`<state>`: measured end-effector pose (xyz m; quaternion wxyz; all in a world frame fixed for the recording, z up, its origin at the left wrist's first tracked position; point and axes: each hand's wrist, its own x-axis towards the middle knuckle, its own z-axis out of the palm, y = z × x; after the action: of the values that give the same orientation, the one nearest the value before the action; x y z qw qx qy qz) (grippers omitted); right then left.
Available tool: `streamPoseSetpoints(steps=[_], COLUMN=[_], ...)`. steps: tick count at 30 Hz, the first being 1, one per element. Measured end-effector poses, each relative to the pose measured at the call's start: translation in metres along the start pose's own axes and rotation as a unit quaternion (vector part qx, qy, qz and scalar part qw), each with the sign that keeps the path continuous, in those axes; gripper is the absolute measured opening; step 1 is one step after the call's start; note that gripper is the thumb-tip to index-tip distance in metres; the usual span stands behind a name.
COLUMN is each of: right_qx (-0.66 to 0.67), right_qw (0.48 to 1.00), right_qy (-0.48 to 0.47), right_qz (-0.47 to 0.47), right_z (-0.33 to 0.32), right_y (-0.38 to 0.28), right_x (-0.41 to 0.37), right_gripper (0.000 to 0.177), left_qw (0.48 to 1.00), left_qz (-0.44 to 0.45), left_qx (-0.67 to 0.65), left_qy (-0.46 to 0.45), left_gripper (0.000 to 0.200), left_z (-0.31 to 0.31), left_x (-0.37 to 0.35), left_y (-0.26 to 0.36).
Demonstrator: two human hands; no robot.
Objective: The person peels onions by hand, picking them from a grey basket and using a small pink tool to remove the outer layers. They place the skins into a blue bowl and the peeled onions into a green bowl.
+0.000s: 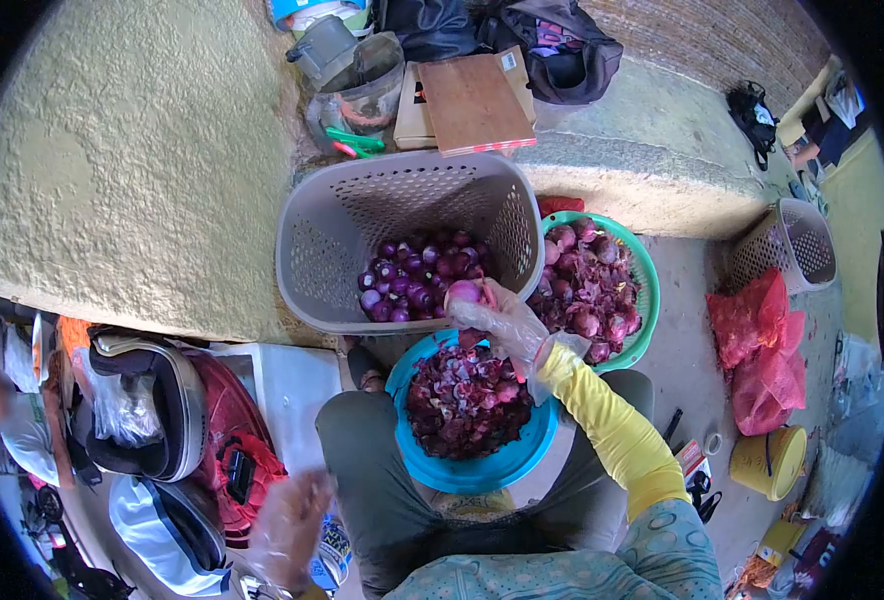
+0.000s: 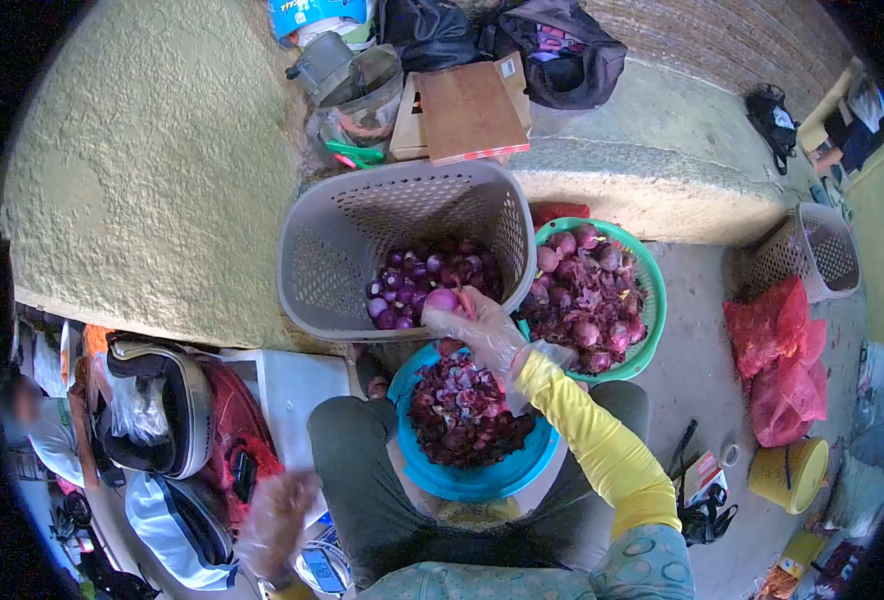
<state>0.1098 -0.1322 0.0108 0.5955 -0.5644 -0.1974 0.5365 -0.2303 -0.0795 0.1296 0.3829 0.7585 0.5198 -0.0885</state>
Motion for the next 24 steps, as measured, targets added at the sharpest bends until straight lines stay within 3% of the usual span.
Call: streamPoseSetpoints(steps=[1,2,4,6,8,9,11,12,13,15,16,19,24], right_qx=[-0.018,-0.018,-0.046,-0.013,0.024,0.019,0.016,0.018,0.019,0.036,0.054,0.109,0.050], right_qw=[1.000,1.000,0.998,1.000,0.999,0.999,0.999,0.999,0.999,0.999,0.998,0.993,0.997], right_qy=[-0.012,-0.008,-0.021,-0.022,-0.024,-0.027,-0.028,-0.030,-0.031,-0.033,-0.037,-0.046,-0.062], right_qz=[0.004,0.001,0.040,0.018,-0.003,0.013,0.031,0.011,-0.008,-0.005,-0.005,-0.029,-0.010], right_z=[-0.002,-0.004,-0.010,-0.011,-0.015,-0.021,-0.028,-0.031,-0.031,-0.034,-0.031,-0.019,-0.019], right_y=[-0.003,-0.004,-0.005,-0.005,-0.004,-0.006,0.001,0.011,0.012,0.015,0.014,0.003,-0.003], right_x=[-0.001,-0.001,-0.001,0.001,0.002,0.003,0.007,0.014,0.017,0.015,0.012,0.005,0.002], right_gripper=[0.043,0.043,0.044,0.046,0.049,0.050,0.052,0.053,0.053,0.053,0.054,0.054,0.053], left_qw=[0.986,0.993,0.928,0.907,0.896,0.896,0.908,0.886,0.885,0.847,0.859,0.868,0.864], left_qz=[0.151,0.094,0.343,0.388,0.431,0.432,0.358,0.429,0.430,0.335,0.380,0.372,0.386], left_qx=[0.003,0.013,0.077,0.107,0.071,0.071,-0.180,-0.158,-0.159,-0.363,-0.307,-0.290,-0.298], left_qy=[0.072,0.068,0.124,0.120,0.077,0.077,-0.121,-0.083,-0.084,-0.198,-0.153,-0.154,-0.126], left_gripper=[0.032,0.047,0.066,0.093,0.100,0.100,0.101,0.091,0.091,0.089,0.086,0.082,0.076], left_z=[-0.006,-0.015,-0.009,0.002,0.016,0.026,0.050,0.065,0.070,0.080,0.079,0.081,0.090], left_x=[0.012,0.026,0.083,0.128,0.162,0.174,0.197,0.209,0.207,0.200,0.200,0.202,0.209], left_y=[0.009,0.039,0.053,0.084,0.116,0.123,0.127,0.121,0.124,0.125,0.128,0.128,0.119])
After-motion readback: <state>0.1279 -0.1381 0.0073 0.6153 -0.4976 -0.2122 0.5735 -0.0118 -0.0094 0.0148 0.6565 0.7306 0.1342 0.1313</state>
